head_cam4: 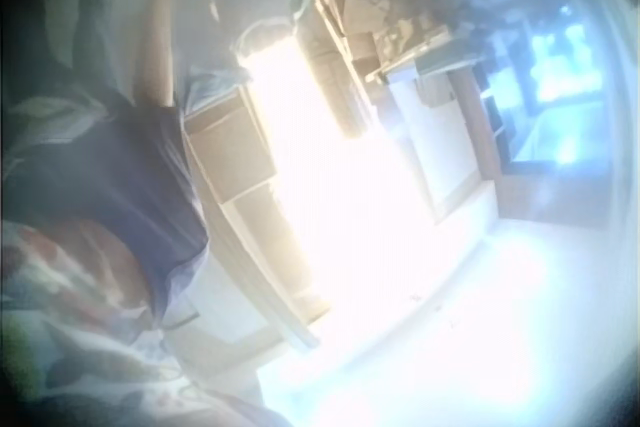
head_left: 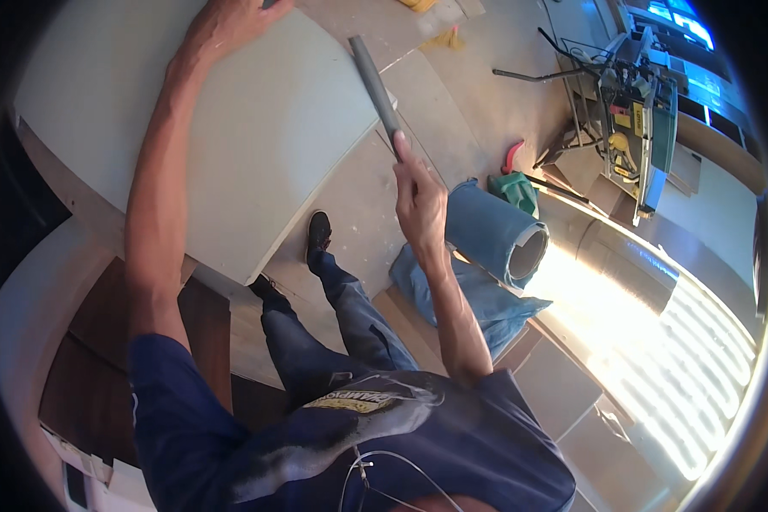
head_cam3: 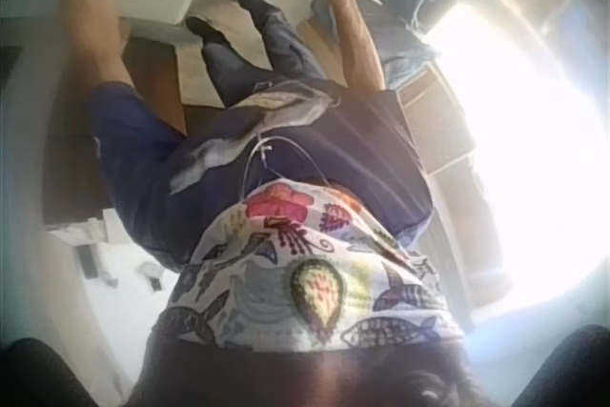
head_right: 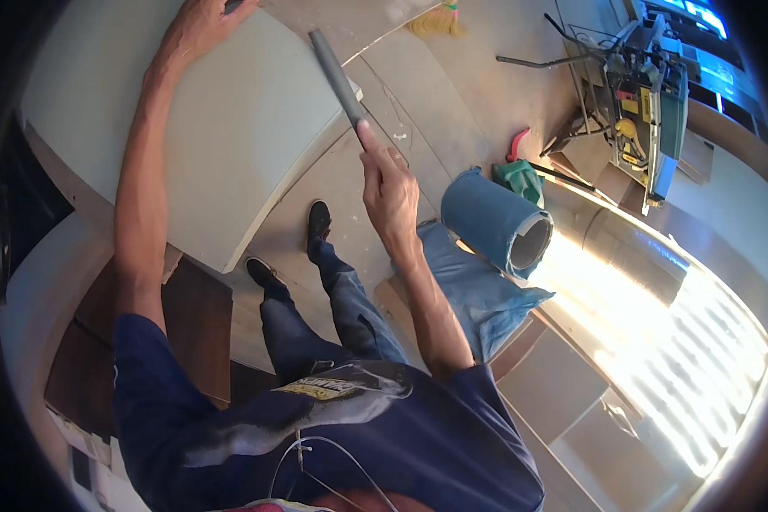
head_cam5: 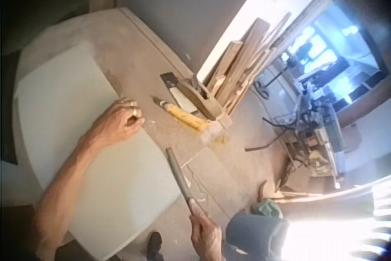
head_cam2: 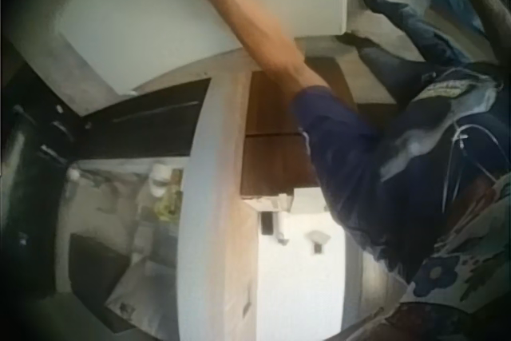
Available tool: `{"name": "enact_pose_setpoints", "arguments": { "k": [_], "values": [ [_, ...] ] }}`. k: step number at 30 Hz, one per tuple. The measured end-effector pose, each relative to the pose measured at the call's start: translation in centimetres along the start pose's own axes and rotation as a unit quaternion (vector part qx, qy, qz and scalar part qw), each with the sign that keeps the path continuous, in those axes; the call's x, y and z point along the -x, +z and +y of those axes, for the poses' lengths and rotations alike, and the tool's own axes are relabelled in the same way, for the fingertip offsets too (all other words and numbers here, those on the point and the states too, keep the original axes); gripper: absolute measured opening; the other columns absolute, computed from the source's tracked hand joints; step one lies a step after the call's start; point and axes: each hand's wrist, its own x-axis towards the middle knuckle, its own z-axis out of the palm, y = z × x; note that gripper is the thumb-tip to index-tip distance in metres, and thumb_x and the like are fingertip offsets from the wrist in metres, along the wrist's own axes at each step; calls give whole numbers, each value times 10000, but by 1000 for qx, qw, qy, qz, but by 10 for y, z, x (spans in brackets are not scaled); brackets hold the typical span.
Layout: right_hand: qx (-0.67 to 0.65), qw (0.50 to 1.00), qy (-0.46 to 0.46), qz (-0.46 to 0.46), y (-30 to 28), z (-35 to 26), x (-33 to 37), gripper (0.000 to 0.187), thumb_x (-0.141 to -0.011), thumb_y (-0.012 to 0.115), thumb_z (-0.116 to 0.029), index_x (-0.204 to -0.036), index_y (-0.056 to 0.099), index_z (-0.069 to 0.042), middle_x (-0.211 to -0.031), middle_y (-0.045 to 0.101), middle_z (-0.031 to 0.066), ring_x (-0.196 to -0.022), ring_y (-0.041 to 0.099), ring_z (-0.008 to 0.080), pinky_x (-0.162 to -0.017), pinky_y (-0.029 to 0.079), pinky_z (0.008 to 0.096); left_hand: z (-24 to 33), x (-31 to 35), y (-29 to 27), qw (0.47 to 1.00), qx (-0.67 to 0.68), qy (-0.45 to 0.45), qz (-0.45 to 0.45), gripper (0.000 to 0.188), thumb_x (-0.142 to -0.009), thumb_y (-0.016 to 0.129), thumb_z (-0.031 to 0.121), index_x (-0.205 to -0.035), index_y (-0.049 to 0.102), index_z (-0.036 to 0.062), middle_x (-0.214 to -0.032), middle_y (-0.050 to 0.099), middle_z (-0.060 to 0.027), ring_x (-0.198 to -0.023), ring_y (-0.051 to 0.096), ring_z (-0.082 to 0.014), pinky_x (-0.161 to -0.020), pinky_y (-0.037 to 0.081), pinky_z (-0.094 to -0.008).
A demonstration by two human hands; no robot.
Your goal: The person sands the edges of a wooden board using a hand-held sanding block and a file.
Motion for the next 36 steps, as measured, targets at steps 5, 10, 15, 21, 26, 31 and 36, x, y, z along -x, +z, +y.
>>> {"name": "enact_pose_setpoints", "arguments": {
  "k": [5, 10, 15, 21, 26, 31, 36],
  "values": [
    [16, 1000, -10, -15, -3, -9, -59, 498, -987, 642, 8, -1445, 659, -184, -822, 637, 208, -709, 633, 341, -699, 513, 435, 13, -4, 5, 1000, 0, 8, 13, 212, -980, 663, 157, -906, 662, -43, -979, 661, -170, -988, 624, -321, -967, 486, -462],
    [-9, 1000, 11, 1, -5, -4, 7, 498, -995, 634, -8, -1447, 663, -214, -830, 658, 185, -714, 647, 318, -710, 522, 415, 11, 0, 5, 1000, 24, -17, 9, 221, -987, 665, 175, -960, 693, -43, -1014, 677, -180, -1021, 643, -337, -983, 492, -472],
    [20, 1000, -13, 13, -10, 11, -44, 536, -974, 648, 28, -1448, 663, -221, -823, 656, 184, -721, 660, 311, -730, 537, 411, 22, -11, 29, 1000, 22, 8, 12, 253, -999, 660, 200, -978, 700, -49, -1035, 686, -188, -1038, 657, -337, -1002, 493, -468],
    [7, 999, -18, 29, -1, 15, 11, 491, -996, 633, 0, -1443, 667, -200, -809, 651, 188, -680, 646, 294, -687, 524, 383, 16, -6, 13, 1000, 3, -4, -2, 247, -990, 667, 193, -952, 697, -49, -1005, 678, -190, -1034, 648, -341, -1015, 488, -461],
    [25, 1000, 16, 2, -9, 2, -41, 452, -1011, 617, -23, -1433, 671, -177, -782, 640, 185, -668, 632, 299, -668, 516, 383, 15, -11, 17, 998, 15, 57, 28, 232, -977, 679, 172, -924, 674, -54, -953, 659, -176, -965, 630, -325, -960, 488, -471],
    [12, 1000, 11, 14, -4, 14, 14, 441, -1015, 620, -37, -1430, 672, -176, -828, 654, 187, -683, 628, 317, -668, 506, 398, 21, -7, 11, 1000, 22, -12, 10, 231, -971, 686, 164, -911, 656, -57, -929, 645, -166, -923, 613, -319, -918, 491, -460],
    [2, 1000, 22, -2, -4, 0, -48, 496, -998, 626, 11, -1453, 656, -184, -838, 662, 193, -715, 655, 301, -727, 531, 385, 13, -7, 17, 999, 26, 24, 15, 234, -983, 677, 174, -925, 665, -52, -958, 656, -160, -958, 623, -303, -943, 493, -458]
  ]
}}
